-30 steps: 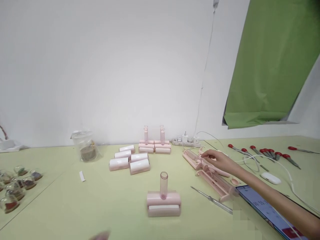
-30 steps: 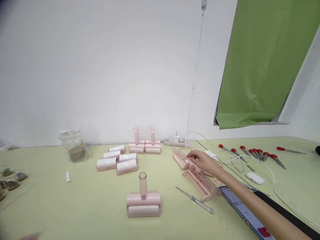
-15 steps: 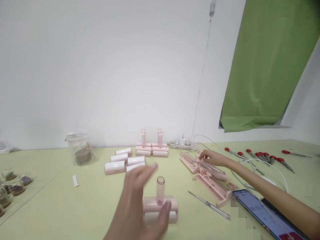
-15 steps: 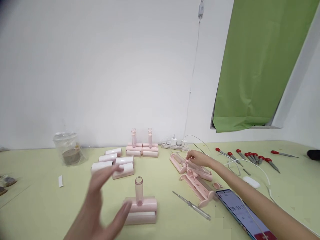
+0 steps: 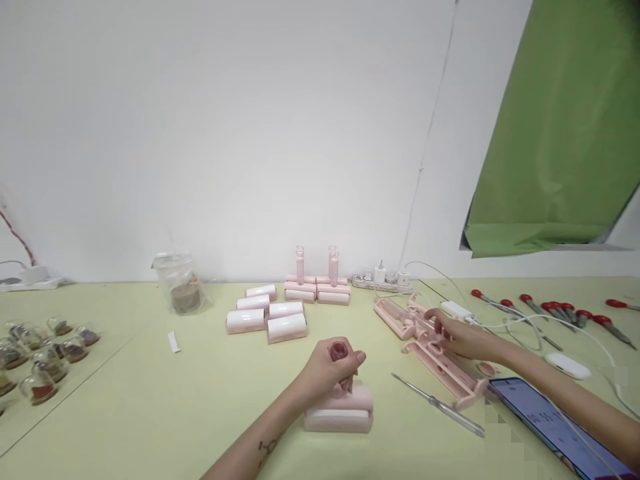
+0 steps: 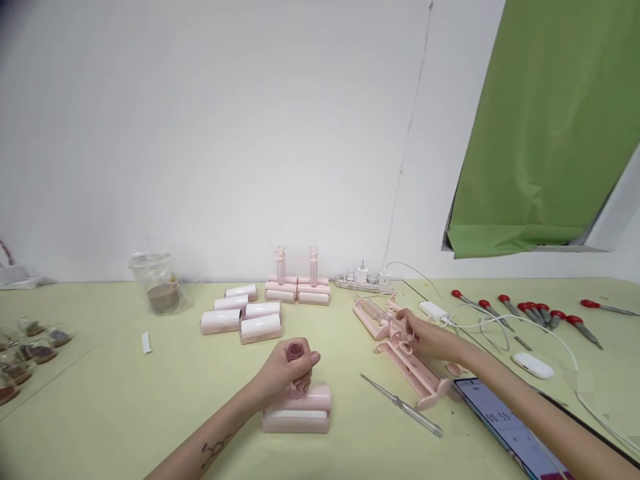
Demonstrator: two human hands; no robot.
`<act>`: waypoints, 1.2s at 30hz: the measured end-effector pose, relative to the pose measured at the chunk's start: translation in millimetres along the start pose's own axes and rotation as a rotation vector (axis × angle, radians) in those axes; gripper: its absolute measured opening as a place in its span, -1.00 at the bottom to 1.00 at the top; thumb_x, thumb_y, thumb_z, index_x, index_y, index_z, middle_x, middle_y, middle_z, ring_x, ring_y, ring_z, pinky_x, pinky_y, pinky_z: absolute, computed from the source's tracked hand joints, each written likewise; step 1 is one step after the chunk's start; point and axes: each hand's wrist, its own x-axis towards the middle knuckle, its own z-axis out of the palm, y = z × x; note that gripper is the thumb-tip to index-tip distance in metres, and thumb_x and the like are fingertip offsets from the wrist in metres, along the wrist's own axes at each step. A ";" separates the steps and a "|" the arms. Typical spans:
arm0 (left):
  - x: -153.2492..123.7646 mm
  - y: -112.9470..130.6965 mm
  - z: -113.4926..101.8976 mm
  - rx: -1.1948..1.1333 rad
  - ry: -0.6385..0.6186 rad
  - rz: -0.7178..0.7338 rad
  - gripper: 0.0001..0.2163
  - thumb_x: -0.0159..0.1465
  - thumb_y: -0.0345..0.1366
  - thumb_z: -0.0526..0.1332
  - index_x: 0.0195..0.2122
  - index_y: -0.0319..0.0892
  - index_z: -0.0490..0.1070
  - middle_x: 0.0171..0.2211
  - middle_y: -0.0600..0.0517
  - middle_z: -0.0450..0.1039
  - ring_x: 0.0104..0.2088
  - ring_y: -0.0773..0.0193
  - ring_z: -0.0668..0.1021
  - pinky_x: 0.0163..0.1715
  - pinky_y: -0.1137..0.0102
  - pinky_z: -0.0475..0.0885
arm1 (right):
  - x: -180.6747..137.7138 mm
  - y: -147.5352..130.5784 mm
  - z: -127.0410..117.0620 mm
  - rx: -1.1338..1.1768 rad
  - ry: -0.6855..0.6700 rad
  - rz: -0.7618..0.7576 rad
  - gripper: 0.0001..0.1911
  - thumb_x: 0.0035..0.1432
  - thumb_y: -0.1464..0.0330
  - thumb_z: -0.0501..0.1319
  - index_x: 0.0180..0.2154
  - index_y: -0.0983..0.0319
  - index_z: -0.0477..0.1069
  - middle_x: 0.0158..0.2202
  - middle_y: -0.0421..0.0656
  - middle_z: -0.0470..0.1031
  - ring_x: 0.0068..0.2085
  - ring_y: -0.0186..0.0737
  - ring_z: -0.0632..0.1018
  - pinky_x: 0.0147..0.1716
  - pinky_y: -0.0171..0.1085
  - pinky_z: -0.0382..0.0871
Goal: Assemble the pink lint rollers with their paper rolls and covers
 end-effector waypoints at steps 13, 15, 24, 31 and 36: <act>2.1 -10.1 -6.8 -0.111 -0.092 0.114 -0.55 -0.22 0.07 0.30 -0.66 -0.21 0.17 -0.81 0.22 0.13 -0.78 0.50 0.21 -0.75 0.53 0.10 | -23.2 -200.2 36.8 0.946 0.207 -0.338 -0.76 -0.07 0.22 0.24 -0.40 0.21 0.28 -0.37 -0.18 0.39 -0.26 -0.21 0.44 -0.23 -0.23 0.33; 3.5 -13.5 -8.1 -0.103 -0.110 0.132 -0.51 -0.23 0.15 0.25 -0.68 -0.20 0.16 -0.82 0.21 0.10 -0.78 0.49 0.21 -0.76 0.52 0.09 | -19.5 -205.0 47.6 0.924 0.295 -0.377 -0.78 -0.05 0.23 0.23 -0.40 0.20 0.27 -0.37 -0.19 0.36 -0.27 -0.24 0.43 -0.24 -0.25 0.31; 5.7 -22.9 -11.4 -0.106 -0.122 0.171 -0.48 -0.20 0.22 0.18 -0.69 -0.19 0.12 -0.80 0.21 0.07 -0.77 0.48 0.21 -0.74 0.52 0.11 | -16.1 -207.6 52.3 0.773 0.377 -0.361 -0.77 -0.04 0.29 0.20 -0.51 0.18 0.13 -0.43 -0.25 0.27 -0.36 -0.29 0.37 -0.32 -0.29 0.27; 4.8 -22.1 -6.4 -0.205 -0.100 0.139 -0.27 -0.21 0.42 -0.23 -0.64 -0.25 0.25 -0.81 0.17 0.07 -0.80 0.48 0.18 -0.77 0.51 0.10 | -12.4 -200.5 35.6 0.727 0.167 -0.437 -0.78 0.10 0.23 0.07 -0.49 0.20 0.13 -0.43 -0.23 0.30 -0.40 -0.31 0.39 -0.37 -0.30 0.31; 3.4 -14.0 -0.4 -0.253 -0.004 0.021 -0.26 -0.19 0.42 -0.27 -0.69 -0.24 0.24 -0.85 0.17 0.04 -0.82 0.48 0.14 -0.79 0.52 0.08 | 6.7 -206.4 31.5 0.703 0.072 -0.472 -0.74 0.05 0.27 0.11 -0.55 0.20 0.05 -0.45 -0.26 0.28 -0.51 -0.40 0.35 -0.59 -0.40 0.24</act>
